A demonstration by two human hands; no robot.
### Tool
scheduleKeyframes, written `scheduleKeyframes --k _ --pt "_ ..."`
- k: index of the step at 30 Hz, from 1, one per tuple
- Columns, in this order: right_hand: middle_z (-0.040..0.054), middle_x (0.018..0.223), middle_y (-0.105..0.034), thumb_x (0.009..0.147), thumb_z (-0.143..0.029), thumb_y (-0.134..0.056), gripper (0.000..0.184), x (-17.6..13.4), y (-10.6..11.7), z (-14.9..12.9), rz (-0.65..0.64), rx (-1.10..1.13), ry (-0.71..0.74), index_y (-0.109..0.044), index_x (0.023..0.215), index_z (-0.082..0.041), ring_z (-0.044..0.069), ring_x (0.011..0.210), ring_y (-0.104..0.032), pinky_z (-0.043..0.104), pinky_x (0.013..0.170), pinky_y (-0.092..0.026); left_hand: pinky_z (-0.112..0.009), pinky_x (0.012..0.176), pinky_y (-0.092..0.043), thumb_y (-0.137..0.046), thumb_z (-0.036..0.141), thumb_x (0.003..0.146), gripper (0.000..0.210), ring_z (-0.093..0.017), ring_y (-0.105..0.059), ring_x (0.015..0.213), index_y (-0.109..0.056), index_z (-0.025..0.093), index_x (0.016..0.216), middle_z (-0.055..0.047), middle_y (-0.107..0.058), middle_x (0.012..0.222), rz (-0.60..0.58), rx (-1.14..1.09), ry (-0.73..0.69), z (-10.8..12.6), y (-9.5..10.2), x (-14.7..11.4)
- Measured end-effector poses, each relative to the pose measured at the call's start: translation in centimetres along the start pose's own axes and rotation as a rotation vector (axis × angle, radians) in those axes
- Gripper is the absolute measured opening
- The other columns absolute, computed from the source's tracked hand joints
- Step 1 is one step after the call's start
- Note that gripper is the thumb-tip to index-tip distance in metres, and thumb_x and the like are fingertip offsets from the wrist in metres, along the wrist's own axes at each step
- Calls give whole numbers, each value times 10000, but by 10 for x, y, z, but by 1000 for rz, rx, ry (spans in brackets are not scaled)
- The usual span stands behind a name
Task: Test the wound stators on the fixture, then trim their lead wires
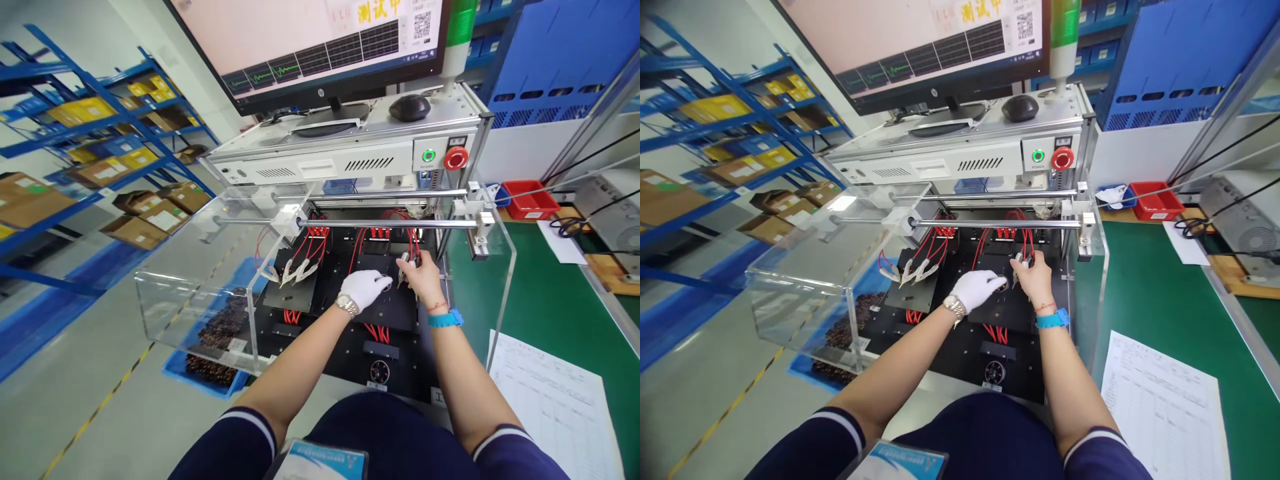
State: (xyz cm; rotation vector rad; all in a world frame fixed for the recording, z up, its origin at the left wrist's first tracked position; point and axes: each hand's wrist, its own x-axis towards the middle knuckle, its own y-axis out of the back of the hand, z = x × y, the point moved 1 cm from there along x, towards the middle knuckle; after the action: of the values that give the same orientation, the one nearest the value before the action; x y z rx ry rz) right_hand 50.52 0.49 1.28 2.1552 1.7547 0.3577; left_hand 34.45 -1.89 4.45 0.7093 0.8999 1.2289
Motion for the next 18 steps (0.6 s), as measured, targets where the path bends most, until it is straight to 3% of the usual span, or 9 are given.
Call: scheduleKeyframes --k 3,5,9,12,15,18 --pt "5 707 -618 661 -531 -591 467 -1 -7 -5 -59 90 -48 -475 973 -203 138 479 -555 248 467 -444 -297 772 -440 -544 456 766 288 -184 -611 820 -620 197 864 -67 -668 866 45 -383 170 -19 1 -8" --pt "8 696 -619 651 -518 -606 468 -4 -12 -8 -76 81 -48 -462 968 -204 142 469 -555 247 456 -441 -279 688 -475 -544 416 781 289 -154 -623 702 -578 151 891 -84 -670 801 -5 -537 261 -23 -7 -11" --pt "25 742 -627 646 -477 -624 424 -11 -17 -13 -77 -41 59 -459 927 -205 168 586 -595 268 555 -461 -260 621 -494 -578 288 776 253 -123 -614 598 -536 103 943 -79 -664 720 -80 -599 285 -23 -24 -12" --pt "29 757 -622 649 -439 -633 382 -15 -17 -14 -87 -136 108 -460 897 -206 182 653 -601 275 601 -453 -287 697 -487 -623 182 716 253 -139 -611 659 -559 126 955 -49 -647 708 -59 -557 262 -26 -20 -13" --pt "34 758 -618 655 -410 -637 371 -15 -14 -16 -74 -222 108 -461 906 -200 193 672 -595 283 616 -440 -318 877 -412 -639 218 701 214 -181 -570 892 -630 212 914 -39 -645 864 -33 -370 97 -29 -4 -15" --pt "46 776 -622 653 -415 -638 394 -12 -11 -16 -62 -244 89 -470 931 -191 201 698 -596 289 629 -437 -300 932 -347 -572 289 767 200 -193 -501 1005 -668 286 943 -28 -624 973 -117 41 -289 -23 7 -11"
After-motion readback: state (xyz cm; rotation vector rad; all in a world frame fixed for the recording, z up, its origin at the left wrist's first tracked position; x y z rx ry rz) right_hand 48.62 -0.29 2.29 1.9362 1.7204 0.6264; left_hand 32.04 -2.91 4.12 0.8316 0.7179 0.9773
